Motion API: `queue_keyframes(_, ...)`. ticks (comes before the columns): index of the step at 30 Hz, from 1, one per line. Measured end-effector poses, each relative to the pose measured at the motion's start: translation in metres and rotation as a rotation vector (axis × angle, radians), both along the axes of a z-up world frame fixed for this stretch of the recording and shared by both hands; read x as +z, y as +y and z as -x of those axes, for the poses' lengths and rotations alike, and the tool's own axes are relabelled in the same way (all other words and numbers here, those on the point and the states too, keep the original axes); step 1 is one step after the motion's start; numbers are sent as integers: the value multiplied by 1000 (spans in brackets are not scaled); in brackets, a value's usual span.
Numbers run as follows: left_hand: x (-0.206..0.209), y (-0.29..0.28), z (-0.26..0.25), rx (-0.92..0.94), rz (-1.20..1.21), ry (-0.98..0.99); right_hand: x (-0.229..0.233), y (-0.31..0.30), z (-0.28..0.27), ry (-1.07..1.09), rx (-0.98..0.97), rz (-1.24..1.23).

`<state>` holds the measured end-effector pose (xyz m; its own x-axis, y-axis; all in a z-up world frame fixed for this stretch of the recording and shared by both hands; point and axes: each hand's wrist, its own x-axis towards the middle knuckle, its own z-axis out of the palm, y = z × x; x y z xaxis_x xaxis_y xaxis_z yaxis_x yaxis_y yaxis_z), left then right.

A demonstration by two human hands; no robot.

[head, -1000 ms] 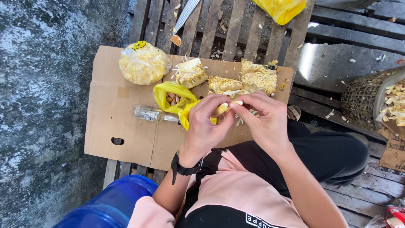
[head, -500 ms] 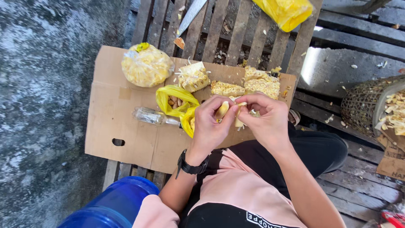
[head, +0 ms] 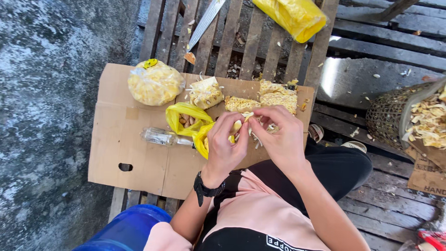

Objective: The person pulls yellow bulbs from a cut jackfruit by hand, separating them from the white fibrous core and placing them into a yellow plastic bag on a cardboard surface.

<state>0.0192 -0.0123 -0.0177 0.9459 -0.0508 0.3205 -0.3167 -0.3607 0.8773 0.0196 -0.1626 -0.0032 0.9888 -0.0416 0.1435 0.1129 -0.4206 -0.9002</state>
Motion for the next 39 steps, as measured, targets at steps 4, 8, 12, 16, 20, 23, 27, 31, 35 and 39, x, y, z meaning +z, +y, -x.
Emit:
queue_keyframes(4,-3,-11,4,-37,43,-30,-9,-16,3,139,34,-83)
queue_keyframes(8,-5,-14,4,-109,60,-42,-14,-30,10,236,84,-347)
queue_keyframes(12,-8,-11,5,-138,55,-34,-12,-26,15,222,61,-214)
queue_keyframes(16,-10,-9,9,-153,61,-45,-13,-17,13,144,30,-27)
queue_keyframes(20,-17,-5,11,-153,96,-29,-20,-8,11,129,27,-20)
queue_keyframes(23,-29,-9,12,-125,215,32,-26,-3,12,137,-12,-83)
queue_keyframes(27,-49,-16,13,-123,558,289,-33,1,17,118,-84,-238)
queue_keyframes(31,-59,-27,16,-164,736,362,-33,-12,20,206,-127,-455)
queue_keyframes(35,-62,-31,15,-222,1020,574,-31,-28,16,270,-143,-589)
queue_keyframes(39,-59,-32,11,-195,1218,622,-22,-30,11,331,-114,-658)
